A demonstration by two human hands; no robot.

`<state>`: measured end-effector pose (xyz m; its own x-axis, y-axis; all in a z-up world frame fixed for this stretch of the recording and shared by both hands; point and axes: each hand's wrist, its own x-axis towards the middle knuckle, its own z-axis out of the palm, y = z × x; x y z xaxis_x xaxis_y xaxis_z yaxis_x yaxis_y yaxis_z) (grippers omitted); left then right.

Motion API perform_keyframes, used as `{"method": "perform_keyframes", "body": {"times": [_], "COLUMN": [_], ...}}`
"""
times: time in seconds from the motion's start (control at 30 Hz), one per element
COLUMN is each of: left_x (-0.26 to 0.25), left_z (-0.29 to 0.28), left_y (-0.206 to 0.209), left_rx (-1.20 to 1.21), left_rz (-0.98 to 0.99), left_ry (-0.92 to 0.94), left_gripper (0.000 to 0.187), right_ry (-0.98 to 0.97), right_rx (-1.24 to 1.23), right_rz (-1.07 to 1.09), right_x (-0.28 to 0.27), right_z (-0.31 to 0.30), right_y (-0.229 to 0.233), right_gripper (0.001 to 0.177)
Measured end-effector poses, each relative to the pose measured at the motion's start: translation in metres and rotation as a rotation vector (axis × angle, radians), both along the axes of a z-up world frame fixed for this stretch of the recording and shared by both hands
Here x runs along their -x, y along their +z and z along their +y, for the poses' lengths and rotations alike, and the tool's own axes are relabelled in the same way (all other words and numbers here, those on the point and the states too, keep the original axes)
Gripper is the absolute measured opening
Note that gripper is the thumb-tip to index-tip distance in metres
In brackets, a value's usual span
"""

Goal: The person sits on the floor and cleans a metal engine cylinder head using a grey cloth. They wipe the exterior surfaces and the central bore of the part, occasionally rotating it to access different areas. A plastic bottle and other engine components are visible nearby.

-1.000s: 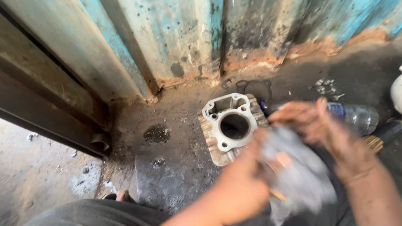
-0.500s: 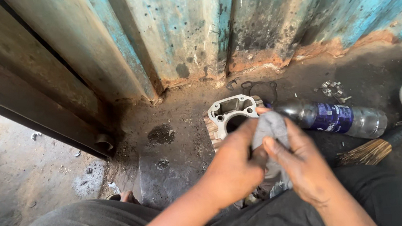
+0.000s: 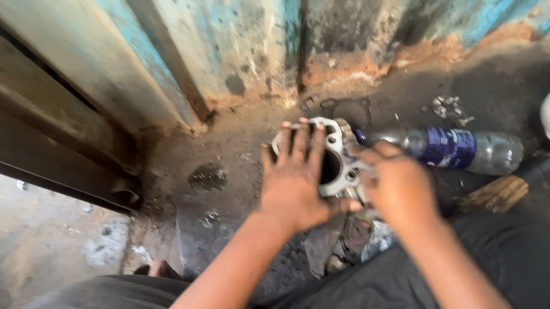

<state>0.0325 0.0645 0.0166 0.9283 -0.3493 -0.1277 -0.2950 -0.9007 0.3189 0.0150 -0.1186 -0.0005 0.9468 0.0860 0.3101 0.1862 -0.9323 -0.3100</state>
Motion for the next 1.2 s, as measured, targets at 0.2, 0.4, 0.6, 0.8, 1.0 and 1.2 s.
{"method": "perform_keyframes", "body": {"times": [0.2, 0.4, 0.6, 0.8, 1.0, 1.2], "left_x": [-0.015, -0.016, -0.020, -0.018, -0.021, -0.017], "left_z": [-0.003, 0.012, 0.011, 0.012, 0.009, 0.013], "left_y": [-0.008, 0.001, 0.008, 0.004, 0.003, 0.008], "left_rx": [-0.034, -0.051, -0.029, -0.109, -0.128, -0.109], "left_rz": [0.155, 0.221, 0.245, 0.221, 0.264, 0.237], "left_ry": [0.074, -0.016, -0.023, 0.008, -0.005, -0.030], "left_gripper": [0.149, 0.158, 0.167, 0.160, 0.160, 0.160], "right_ry": [-0.057, -0.305, 0.123, 0.306, 0.187, 0.050], "right_rx": [0.132, -0.564, -0.115, 0.026, 0.193, -0.251], "right_rz": [0.319, 0.069, -0.143, 0.116, 0.378, 0.108], "right_x": [0.057, 0.033, -0.097, -0.084, 0.015, 0.039], "right_z": [-0.015, -0.051, -0.004, 0.004, -0.024, -0.045], "right_y": [-0.007, 0.010, 0.000, -0.014, -0.009, 0.012], "right_gripper": [0.044, 0.033, 0.037, 0.059, 0.059, 0.032]}}
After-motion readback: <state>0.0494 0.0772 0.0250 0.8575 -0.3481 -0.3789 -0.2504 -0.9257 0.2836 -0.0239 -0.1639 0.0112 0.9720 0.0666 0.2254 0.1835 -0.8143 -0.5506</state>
